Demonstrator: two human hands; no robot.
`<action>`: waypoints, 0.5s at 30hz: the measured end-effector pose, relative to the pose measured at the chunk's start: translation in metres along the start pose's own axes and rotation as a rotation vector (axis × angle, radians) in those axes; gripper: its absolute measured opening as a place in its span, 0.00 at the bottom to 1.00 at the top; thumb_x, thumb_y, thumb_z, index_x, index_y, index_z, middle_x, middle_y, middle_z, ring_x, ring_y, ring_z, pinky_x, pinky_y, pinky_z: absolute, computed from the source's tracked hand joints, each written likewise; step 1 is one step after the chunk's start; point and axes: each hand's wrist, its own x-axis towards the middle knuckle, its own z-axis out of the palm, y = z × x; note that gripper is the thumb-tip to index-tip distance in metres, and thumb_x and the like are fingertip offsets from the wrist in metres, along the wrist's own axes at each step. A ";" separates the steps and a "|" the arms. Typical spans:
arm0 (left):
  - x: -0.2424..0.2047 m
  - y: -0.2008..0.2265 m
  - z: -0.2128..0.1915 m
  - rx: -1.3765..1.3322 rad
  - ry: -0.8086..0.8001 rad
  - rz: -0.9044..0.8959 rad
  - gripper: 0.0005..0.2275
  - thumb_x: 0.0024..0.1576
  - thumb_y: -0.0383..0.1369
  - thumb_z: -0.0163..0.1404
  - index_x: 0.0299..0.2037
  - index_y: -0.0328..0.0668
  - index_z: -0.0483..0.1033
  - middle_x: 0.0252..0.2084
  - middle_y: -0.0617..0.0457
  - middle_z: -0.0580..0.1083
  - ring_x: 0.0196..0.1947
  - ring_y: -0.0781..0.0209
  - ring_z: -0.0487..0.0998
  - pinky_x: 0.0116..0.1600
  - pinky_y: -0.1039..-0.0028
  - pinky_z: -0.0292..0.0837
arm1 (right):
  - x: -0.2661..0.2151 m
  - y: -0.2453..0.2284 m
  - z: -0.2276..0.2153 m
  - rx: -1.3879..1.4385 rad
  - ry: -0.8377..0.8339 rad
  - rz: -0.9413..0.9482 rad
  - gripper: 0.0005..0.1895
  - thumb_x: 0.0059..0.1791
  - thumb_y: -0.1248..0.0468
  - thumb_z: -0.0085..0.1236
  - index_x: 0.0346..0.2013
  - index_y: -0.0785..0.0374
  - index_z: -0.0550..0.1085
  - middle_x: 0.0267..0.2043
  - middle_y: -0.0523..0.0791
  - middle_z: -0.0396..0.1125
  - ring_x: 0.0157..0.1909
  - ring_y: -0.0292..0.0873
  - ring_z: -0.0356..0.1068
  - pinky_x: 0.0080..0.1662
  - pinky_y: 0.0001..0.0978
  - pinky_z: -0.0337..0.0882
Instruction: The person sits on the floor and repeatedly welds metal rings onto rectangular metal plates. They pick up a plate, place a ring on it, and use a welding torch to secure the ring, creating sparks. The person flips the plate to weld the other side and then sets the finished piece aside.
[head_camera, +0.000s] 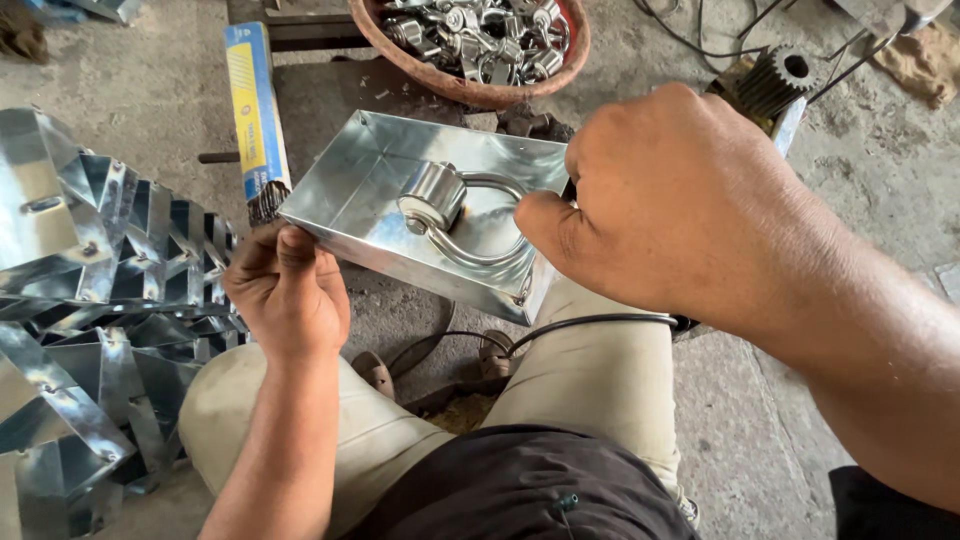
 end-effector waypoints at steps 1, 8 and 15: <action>0.000 0.000 0.000 -0.009 0.008 -0.012 0.12 0.64 0.34 0.63 0.42 0.29 0.79 0.36 0.53 0.77 0.36 0.69 0.75 0.48 0.81 0.70 | -0.001 -0.003 -0.003 -0.025 0.024 -0.017 0.33 0.53 0.42 0.52 0.20 0.69 0.76 0.13 0.51 0.65 0.21 0.51 0.72 0.27 0.43 0.74; 0.008 0.016 0.011 0.044 -0.007 0.002 0.13 0.64 0.32 0.61 0.52 0.29 0.78 0.46 0.48 0.79 0.43 0.65 0.79 0.55 0.77 0.74 | 0.015 0.000 0.011 0.013 0.023 -0.047 0.31 0.53 0.47 0.48 0.18 0.71 0.76 0.12 0.53 0.66 0.18 0.52 0.72 0.27 0.45 0.76; 0.048 0.036 0.005 1.069 -0.390 0.016 0.10 0.63 0.23 0.51 0.53 0.38 0.78 0.56 0.37 0.76 0.53 0.49 0.79 0.55 0.67 0.75 | 0.088 0.028 0.110 0.588 -0.255 0.027 0.29 0.51 0.50 0.51 0.18 0.70 0.82 0.16 0.50 0.74 0.19 0.44 0.74 0.28 0.39 0.73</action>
